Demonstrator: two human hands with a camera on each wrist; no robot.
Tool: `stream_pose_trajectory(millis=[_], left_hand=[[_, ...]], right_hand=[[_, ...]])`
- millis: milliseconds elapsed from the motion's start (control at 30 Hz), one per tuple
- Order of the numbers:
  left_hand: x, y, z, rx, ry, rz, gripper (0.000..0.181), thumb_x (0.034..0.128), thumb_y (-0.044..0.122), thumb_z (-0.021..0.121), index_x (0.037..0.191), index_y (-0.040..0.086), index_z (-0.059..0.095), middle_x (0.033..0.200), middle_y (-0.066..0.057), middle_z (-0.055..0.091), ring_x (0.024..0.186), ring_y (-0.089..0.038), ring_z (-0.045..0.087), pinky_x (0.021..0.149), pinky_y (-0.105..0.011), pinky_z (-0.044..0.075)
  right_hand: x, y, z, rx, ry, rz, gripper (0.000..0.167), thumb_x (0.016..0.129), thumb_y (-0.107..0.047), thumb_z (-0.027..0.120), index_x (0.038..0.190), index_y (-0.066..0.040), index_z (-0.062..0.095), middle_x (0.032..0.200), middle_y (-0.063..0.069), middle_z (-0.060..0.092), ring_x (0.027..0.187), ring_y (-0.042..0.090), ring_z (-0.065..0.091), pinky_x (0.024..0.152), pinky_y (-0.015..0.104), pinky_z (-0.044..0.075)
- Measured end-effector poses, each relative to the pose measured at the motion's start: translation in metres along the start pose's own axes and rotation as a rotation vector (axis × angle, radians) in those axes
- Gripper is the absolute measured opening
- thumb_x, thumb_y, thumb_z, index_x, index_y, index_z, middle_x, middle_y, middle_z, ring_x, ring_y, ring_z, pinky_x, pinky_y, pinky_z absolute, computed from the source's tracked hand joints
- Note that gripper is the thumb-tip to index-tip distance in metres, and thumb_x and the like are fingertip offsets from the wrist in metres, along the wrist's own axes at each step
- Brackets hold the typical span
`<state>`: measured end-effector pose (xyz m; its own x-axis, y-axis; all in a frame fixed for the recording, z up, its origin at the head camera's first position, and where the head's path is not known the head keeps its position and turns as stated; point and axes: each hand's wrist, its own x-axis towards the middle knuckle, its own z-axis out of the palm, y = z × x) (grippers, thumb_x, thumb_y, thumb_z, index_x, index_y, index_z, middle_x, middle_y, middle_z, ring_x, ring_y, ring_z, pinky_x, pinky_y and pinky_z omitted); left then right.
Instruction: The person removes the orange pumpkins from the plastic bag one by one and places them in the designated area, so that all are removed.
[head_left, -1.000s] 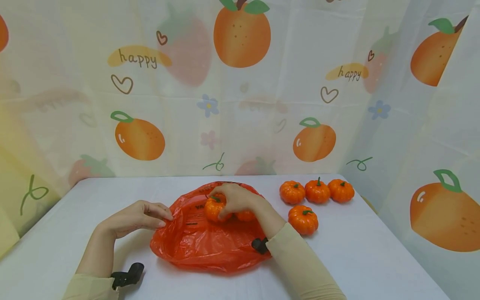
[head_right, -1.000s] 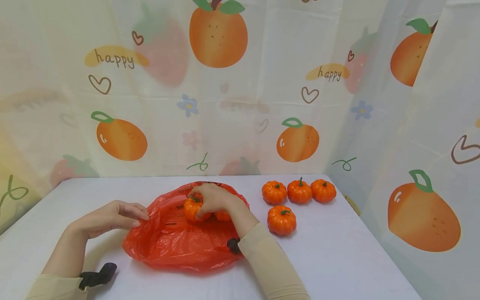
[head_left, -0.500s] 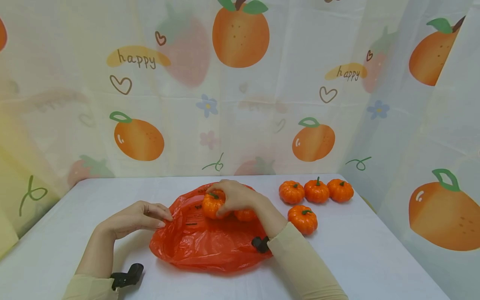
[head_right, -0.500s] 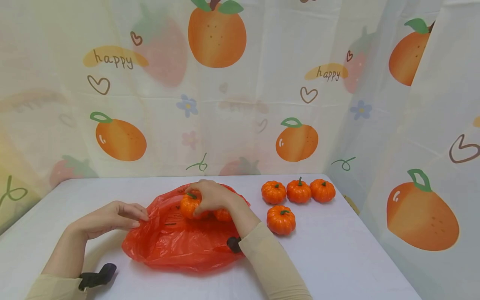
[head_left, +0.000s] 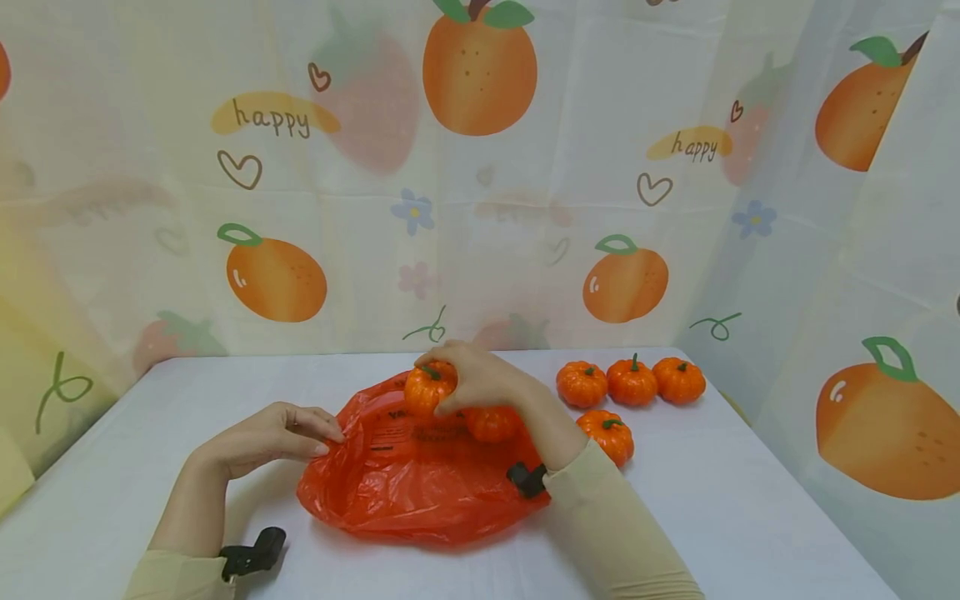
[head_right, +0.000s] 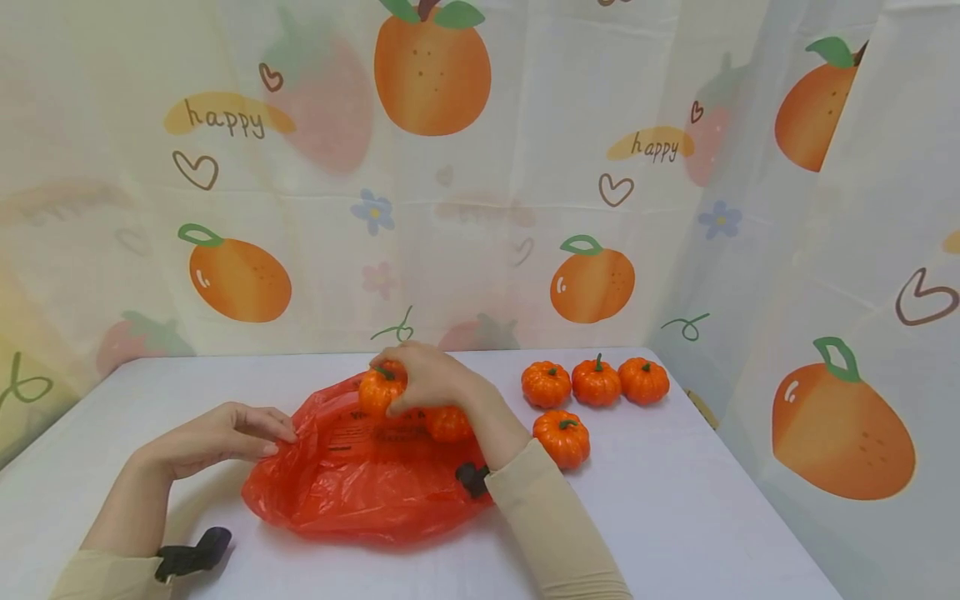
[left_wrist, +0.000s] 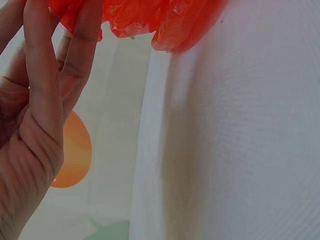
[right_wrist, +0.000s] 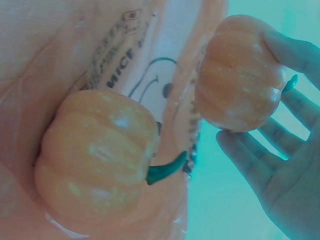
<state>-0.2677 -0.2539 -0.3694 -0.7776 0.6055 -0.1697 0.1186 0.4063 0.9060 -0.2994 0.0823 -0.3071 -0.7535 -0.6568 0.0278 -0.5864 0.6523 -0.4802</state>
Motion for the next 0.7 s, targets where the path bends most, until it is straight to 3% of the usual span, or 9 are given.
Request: stream_pose_trajectory(millis=[700], left_hand=[[0.001,-0.002,-0.001,-0.007,0.001,0.004,0.031,0.0935,0.017,0.063,0.119,0.001,0.07,0.116,0.007,0.068,0.111,-0.003,0.058,0.09,-0.027,0.056]], right_hand=[[-0.019,-0.011,-0.024,0.029,0.075,-0.045,0.065,0.077,-0.021,0.079,0.137,-0.026,0.056,0.143,0.001,0.05,0.126,0.019,0.052,0.103,0.04,0.048]])
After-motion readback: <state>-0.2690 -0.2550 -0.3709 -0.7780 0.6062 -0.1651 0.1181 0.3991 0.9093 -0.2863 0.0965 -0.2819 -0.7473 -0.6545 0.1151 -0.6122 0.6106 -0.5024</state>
